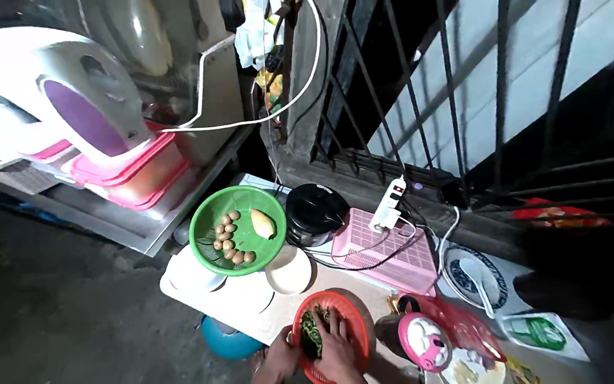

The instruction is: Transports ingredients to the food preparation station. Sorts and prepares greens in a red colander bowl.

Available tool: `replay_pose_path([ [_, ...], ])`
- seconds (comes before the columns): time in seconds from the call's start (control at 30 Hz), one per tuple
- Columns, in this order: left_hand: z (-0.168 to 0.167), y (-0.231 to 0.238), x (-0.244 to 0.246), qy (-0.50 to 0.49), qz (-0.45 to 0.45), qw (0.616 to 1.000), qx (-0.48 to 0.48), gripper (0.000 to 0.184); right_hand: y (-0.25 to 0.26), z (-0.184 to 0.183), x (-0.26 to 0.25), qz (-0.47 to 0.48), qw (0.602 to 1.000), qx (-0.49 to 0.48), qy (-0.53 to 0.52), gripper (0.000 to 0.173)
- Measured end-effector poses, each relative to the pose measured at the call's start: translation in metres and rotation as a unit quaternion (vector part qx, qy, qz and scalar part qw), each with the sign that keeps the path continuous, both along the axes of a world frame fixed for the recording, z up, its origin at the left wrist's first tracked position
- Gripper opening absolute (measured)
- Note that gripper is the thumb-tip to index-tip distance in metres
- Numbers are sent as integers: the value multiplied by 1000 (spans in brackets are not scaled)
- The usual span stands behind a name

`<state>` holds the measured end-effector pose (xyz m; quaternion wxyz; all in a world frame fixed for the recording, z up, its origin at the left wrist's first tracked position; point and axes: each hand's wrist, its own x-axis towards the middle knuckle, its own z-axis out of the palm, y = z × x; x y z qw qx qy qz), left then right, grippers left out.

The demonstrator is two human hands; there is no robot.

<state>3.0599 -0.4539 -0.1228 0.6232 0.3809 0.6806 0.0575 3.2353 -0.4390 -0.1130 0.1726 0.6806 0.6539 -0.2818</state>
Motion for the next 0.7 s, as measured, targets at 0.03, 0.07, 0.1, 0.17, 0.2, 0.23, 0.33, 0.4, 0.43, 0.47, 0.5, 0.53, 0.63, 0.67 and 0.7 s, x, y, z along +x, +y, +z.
replay_pose_path([
  [0.03,2,-3,-1,-6,11,1000,-1,69,2,-3,-3,10,1000,1,-14,125],
  [0.07,4,-7,-2,-14,26,1000,-1,71,3,-5,-5,20,1000,-1,-22,123],
  [0.1,7,-11,-3,-19,39,999,0,72,5,-7,-5,26,999,0,-22,121],
  [0.17,10,-18,-4,-30,65,997,1,73,7,-17,0,30,999,19,-7,110],
  [0.2,11,-21,-5,-35,71,997,-1,72,9,-22,4,29,999,28,3,102],
  [0.23,13,-24,-6,-36,74,997,-2,71,12,-26,8,27,999,31,12,93],
  [0.33,20,-31,-13,-1,56,998,15,67,19,-26,17,-8,997,37,65,74],
  [0.4,29,-33,-16,30,64,996,45,65,21,-21,23,-59,989,53,124,67],
  [0.43,36,-33,-17,39,77,994,65,63,21,-17,27,-81,982,64,160,64],
  [0.47,42,-34,-18,43,96,991,86,60,19,-15,31,-98,971,81,202,60],
  [0.5,45,-36,-19,46,115,986,107,55,16,-14,34,-117,956,101,251,56],
  [0.53,47,-37,-19,46,130,983,125,49,14,-12,38,-139,937,113,300,54],
  [0.63,49,-38,-18,31,155,971,178,36,7,-13,46,-232,860,148,430,46],
  [0.67,50,-38,-15,20,156,968,197,34,4,-15,46,-283,826,142,466,45],
  [0.7,53,-37,-9,1,152,964,220,34,2,-15,45,-341,787,125,499,45],
])
